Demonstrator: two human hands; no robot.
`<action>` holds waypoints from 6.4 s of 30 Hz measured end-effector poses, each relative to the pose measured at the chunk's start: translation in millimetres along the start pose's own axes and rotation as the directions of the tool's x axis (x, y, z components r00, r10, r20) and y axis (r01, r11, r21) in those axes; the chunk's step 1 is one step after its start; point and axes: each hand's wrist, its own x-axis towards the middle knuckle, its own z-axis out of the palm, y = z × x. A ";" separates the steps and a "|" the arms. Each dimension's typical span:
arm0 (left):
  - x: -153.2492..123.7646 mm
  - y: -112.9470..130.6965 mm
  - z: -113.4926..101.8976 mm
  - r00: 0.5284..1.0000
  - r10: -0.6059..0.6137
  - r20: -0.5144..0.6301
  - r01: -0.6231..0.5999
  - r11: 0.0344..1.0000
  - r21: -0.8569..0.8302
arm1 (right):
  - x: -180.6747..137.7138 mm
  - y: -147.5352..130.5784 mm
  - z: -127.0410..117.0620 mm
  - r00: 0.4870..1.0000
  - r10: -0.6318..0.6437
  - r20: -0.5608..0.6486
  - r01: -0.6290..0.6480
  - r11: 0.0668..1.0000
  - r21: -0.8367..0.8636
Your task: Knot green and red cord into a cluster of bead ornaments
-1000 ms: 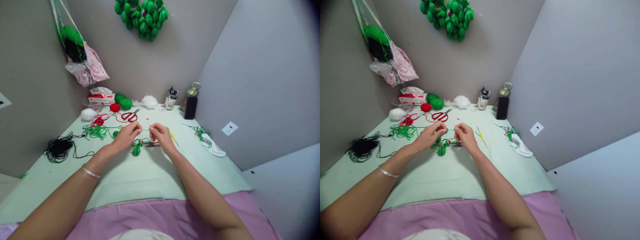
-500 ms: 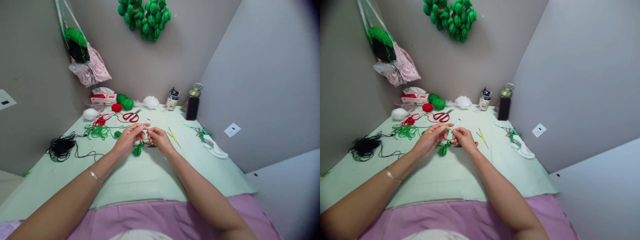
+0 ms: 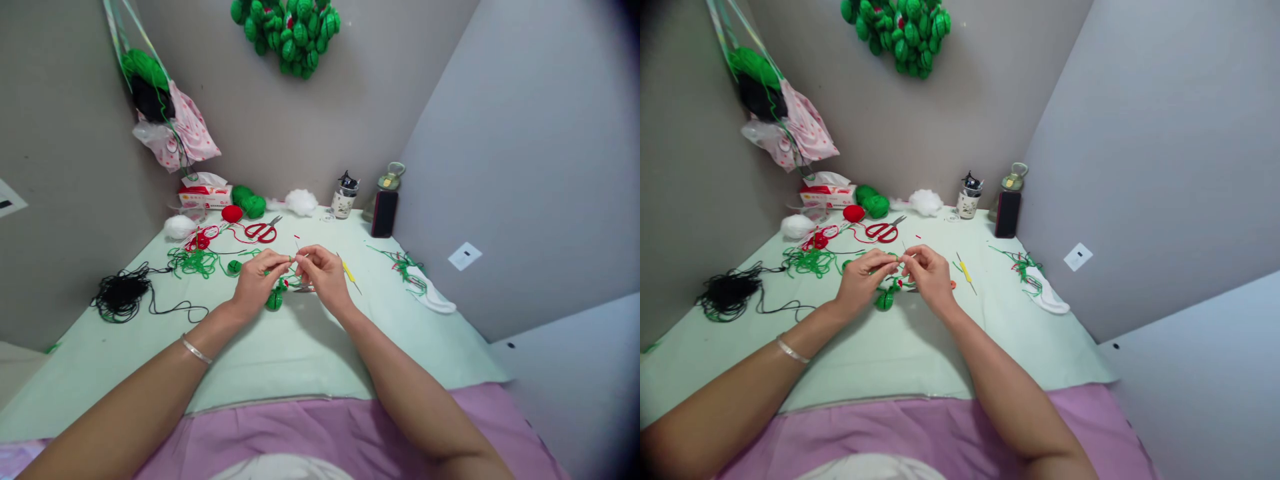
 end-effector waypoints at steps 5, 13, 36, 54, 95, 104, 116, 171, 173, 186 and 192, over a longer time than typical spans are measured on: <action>-3.9 -6.2 2.3 0.985 0.132 0.115 -0.154 0.965 0.214 | -3.8 9.7 -0.1 0.997 -0.075 0.002 0.072 0.943 -0.326; -7.6 2.7 9.2 0.965 -0.018 0.261 -0.040 0.976 0.215 | 1.3 16.7 -6.6 0.964 -0.268 0.001 0.182 0.652 -0.736; -7.8 -5.6 2.9 0.985 0.049 0.167 -0.082 0.978 0.194 | -8.2 -8.7 -0.2 0.994 -0.070 0.081 0.089 0.960 -0.266; -8.4 -9.6 1.1 0.971 0.122 0.208 -0.185 0.930 0.317 | -6.5 -5.9 -1.1 0.992 -0.075 0.096 0.101 0.950 -0.296; -7.9 -9.8 0.3 0.975 0.093 0.201 -0.167 0.904 0.393 | -10.2 5.6 -3.2 0.946 -0.310 0.096 0.278 0.620 -0.733; -8.1 -8.7 0.2 0.973 0.094 0.209 -0.176 0.891 0.418 | -9.7 5.7 -2.2 0.937 -0.338 0.084 0.288 0.614 -0.735; -8.0 -9.6 1.2 0.967 0.094 0.238 -0.208 0.831 0.516 | -6.2 6.3 -5.8 0.959 -0.258 0.118 0.267 0.686 -0.677; 6.8 -11.4 -5.7 0.992 -0.107 0.070 0.083 0.957 0.279 | 3.8 14.1 -8.3 0.992 -0.072 0.105 0.110 0.898 -0.425; 9.7 -11.3 -6.9 0.962 -0.273 0.027 0.271 0.961 0.063 | 1.0 14.1 -6.4 0.988 -0.111 0.106 0.149 0.866 -0.478; 11.5 9.5 -6.2 0.831 -0.541 0.127 0.547 0.755 -0.362 | -5.4 13.8 -3.4 0.975 -0.174 0.138 0.222 0.728 -0.649; 11.9 3.0 -6.5 0.842 -0.526 0.120 0.534 0.781 -0.323 | -3.3 15.4 -5.8 0.969 -0.208 0.131 0.241 0.709 -0.663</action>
